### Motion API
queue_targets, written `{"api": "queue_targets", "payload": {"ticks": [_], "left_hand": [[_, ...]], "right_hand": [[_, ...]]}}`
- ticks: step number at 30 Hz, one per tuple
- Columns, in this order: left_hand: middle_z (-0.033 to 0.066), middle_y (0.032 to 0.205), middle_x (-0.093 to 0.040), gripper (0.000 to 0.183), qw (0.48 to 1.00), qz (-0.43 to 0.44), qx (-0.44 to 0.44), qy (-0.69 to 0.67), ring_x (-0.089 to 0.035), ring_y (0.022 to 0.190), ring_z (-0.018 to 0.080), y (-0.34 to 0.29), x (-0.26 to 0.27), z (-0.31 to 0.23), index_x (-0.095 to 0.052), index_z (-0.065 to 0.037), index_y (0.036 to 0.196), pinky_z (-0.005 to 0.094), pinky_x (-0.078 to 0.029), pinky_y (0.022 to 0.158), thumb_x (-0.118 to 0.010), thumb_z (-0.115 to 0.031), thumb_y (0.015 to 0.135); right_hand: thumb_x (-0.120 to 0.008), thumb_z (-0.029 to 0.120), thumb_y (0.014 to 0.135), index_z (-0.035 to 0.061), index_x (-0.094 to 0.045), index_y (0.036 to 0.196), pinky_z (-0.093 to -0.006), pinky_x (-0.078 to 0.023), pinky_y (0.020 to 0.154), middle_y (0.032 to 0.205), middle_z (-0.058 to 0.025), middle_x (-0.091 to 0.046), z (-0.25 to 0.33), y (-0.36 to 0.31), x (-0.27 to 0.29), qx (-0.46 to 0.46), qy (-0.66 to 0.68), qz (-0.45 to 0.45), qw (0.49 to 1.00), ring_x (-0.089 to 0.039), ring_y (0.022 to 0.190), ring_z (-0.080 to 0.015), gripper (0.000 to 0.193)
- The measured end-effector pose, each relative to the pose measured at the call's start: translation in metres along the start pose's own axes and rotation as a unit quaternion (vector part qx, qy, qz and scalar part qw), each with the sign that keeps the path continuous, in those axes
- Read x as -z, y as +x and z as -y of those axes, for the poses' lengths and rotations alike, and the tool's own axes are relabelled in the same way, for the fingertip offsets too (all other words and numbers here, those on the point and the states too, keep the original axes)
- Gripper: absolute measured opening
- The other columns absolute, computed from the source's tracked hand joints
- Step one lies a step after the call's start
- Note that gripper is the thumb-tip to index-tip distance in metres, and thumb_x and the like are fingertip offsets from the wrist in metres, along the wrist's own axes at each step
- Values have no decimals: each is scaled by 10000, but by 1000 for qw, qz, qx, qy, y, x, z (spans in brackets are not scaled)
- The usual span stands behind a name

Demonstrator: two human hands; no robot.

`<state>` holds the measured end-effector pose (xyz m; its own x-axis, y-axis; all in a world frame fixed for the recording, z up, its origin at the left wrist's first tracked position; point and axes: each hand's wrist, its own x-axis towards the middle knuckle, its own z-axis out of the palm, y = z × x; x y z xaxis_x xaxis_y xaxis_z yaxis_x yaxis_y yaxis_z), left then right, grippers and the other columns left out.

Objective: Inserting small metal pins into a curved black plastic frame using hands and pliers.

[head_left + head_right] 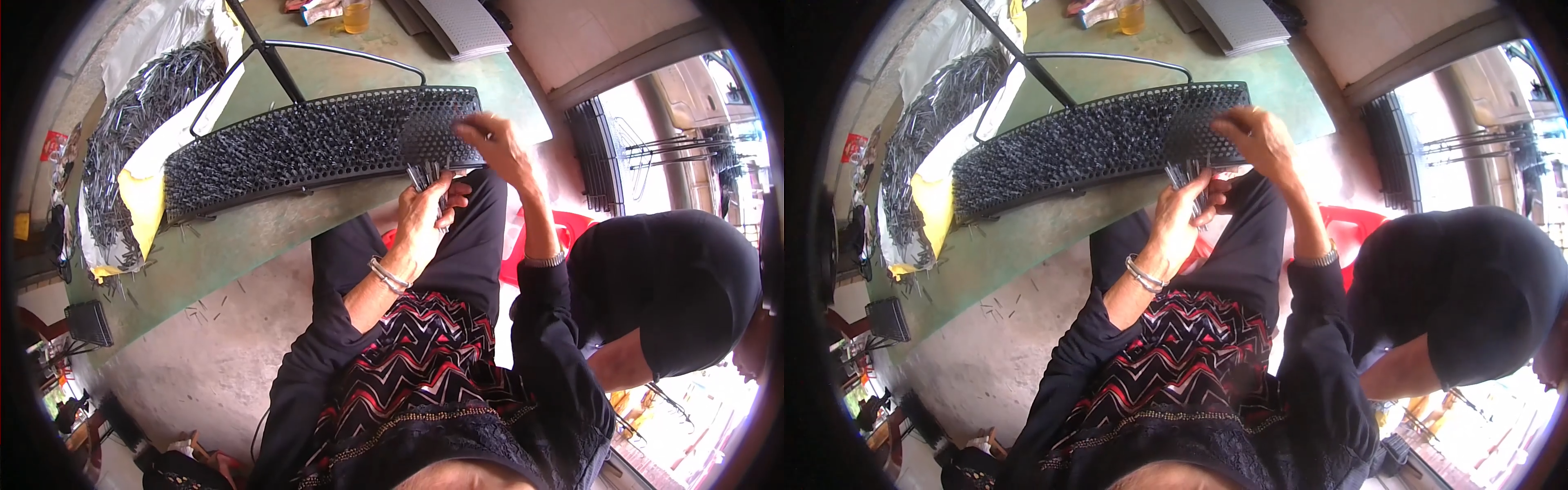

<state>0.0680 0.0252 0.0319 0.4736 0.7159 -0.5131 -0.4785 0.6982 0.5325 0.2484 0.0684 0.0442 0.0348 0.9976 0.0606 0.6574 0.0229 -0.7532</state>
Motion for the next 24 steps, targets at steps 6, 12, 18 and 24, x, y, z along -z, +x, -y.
{"api": "queue_targets", "payload": {"ticks": [6,12,18,24], "left_hand": [[85,884,-688,281,1000,-26,1,-6,-646,698,101,0,-8,1,-646,-30,1065,177,-343,442,-596,-285,958],[40,789,-624,310,999,-20,34,2,-504,592,55,1,-7,5,-624,-54,1113,174,-323,455,-574,-325,970],[37,749,-590,311,998,45,50,-3,-406,544,38,7,-1,10,-583,-36,1140,175,-295,435,-536,-306,992],[56,771,-617,315,999,41,28,-5,-478,566,50,5,-1,4,-584,-25,1127,177,-310,423,-539,-305,990]], "right_hand": [[-627,124,855,-17,-652,928,-309,-498,648,778,-115,-668,19,-24,9,-57,102,62,991,-633,683,-183,161],[-552,74,933,-10,-564,949,-262,-477,588,800,-102,-653,9,7,4,17,72,-252,965,-592,611,-129,86],[-572,126,928,28,-605,956,-300,-482,593,745,-90,-649,-13,30,-15,24,-46,-297,953,-606,601,-145,107],[-574,121,920,16,-622,946,-308,-487,584,751,-103,-660,-10,34,-14,62,-62,-273,958,-618,590,-155,119]]}}
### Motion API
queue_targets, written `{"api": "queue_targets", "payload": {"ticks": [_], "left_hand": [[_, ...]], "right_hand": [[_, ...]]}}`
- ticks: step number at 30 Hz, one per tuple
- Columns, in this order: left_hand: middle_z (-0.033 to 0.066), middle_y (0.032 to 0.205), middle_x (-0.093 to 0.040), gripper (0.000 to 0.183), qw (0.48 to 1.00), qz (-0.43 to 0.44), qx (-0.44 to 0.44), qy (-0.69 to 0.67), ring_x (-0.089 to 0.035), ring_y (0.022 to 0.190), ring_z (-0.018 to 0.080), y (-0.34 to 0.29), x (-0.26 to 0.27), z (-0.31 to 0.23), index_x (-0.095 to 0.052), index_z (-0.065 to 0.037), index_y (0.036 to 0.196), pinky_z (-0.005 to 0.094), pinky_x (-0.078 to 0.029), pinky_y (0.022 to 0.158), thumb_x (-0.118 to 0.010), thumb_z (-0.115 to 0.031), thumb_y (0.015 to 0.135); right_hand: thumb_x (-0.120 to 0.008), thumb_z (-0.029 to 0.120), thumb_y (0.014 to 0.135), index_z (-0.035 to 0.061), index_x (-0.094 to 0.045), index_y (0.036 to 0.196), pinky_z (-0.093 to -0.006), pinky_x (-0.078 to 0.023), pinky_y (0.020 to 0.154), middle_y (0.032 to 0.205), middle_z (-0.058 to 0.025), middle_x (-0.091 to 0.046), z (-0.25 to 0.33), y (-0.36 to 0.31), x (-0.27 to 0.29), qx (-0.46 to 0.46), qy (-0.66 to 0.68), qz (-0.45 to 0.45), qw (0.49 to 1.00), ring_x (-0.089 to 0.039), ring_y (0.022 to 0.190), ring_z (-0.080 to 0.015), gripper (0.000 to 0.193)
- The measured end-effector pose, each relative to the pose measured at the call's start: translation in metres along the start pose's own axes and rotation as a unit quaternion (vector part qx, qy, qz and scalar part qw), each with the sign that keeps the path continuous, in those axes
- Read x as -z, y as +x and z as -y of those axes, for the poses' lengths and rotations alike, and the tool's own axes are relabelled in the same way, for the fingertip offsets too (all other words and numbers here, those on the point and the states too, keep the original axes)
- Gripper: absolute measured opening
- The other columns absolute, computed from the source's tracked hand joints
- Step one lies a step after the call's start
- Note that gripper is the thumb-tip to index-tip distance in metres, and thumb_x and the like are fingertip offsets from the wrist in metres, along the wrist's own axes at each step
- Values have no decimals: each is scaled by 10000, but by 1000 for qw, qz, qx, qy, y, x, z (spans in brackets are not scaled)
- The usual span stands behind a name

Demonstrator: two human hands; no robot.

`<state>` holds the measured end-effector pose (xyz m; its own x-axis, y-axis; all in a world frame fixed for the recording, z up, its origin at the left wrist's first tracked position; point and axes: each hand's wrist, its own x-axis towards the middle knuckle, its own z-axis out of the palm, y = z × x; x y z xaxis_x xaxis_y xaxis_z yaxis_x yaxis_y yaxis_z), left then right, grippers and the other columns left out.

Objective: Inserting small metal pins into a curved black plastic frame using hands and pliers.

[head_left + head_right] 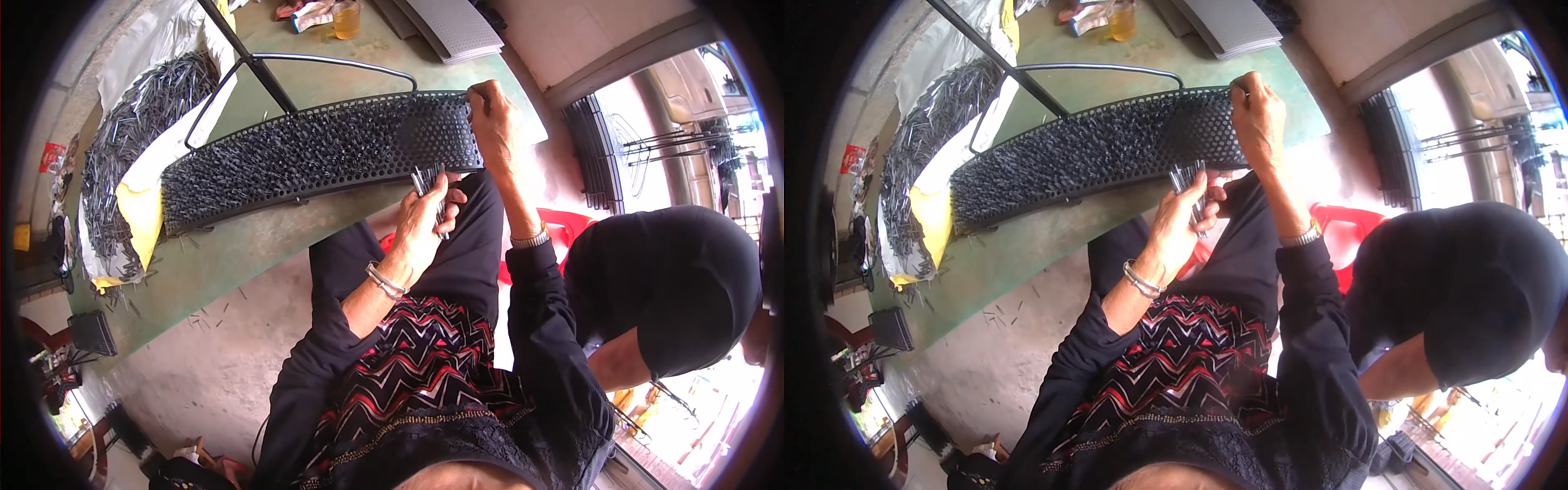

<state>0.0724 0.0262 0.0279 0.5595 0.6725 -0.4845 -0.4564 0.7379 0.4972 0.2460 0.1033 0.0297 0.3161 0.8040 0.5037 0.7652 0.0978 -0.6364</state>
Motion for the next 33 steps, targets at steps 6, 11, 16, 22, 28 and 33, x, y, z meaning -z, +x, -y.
{"api": "queue_targets", "payload": {"ticks": [6,11,16,22,28,33], "left_hand": [[40,785,-605,285,1000,-3,-11,3,-466,603,55,-1,3,0,-620,-3,1017,184,-310,459,-558,-279,979],[34,782,-607,285,1000,-2,-11,6,-476,605,53,-3,1,0,-637,-4,1011,184,-314,456,-567,-278,975],[45,780,-622,311,1000,-15,-20,15,-489,584,49,-5,0,-3,-637,4,1007,170,-309,442,-582,-299,967],[78,797,-653,336,999,-25,-24,13,-485,544,39,-4,0,-3,-628,10,1055,158,-302,394,-578,-311,969],[81,809,-661,332,998,-43,-36,27,-494,539,49,-4,-5,-3,-641,4,1014,169,-311,394,-592,-320,960],[78,796,-660,334,996,-41,-57,51,-506,526,51,-5,-9,0,-641,5,974,169,-314,391,-587,-324,962]], "right_hand": [[-593,48,848,45,-592,867,-396,-497,643,781,-162,-646,0,-2,1,-42,46,-12,998,-638,693,-336,19],[-614,94,851,71,-619,882,-407,-503,685,829,-147,-647,-8,-2,-9,-4,-29,9,1000,-639,752,-334,39],[-671,195,855,123,-715,968,-344,-503,691,876,-103,-606,5,-2,-12,18,-136,47,989,-623,760,-247,141],[-694,272,851,78,-695,969,-324,-492,641,815,-95,-635,3,-9,18,-51,-72,163,983,-619,691,-207,227],[-660,189,876,1,-659,937,-262,-490,621,766,-73,-678,41,-32,52,-187,156,384,890,-638,712,-117,198],[-650,139,880,-15,-643,921,-241,-477,621,745,-45,-644,38,-34,53,-178,179,369,894,-605,703,-88,159]]}}
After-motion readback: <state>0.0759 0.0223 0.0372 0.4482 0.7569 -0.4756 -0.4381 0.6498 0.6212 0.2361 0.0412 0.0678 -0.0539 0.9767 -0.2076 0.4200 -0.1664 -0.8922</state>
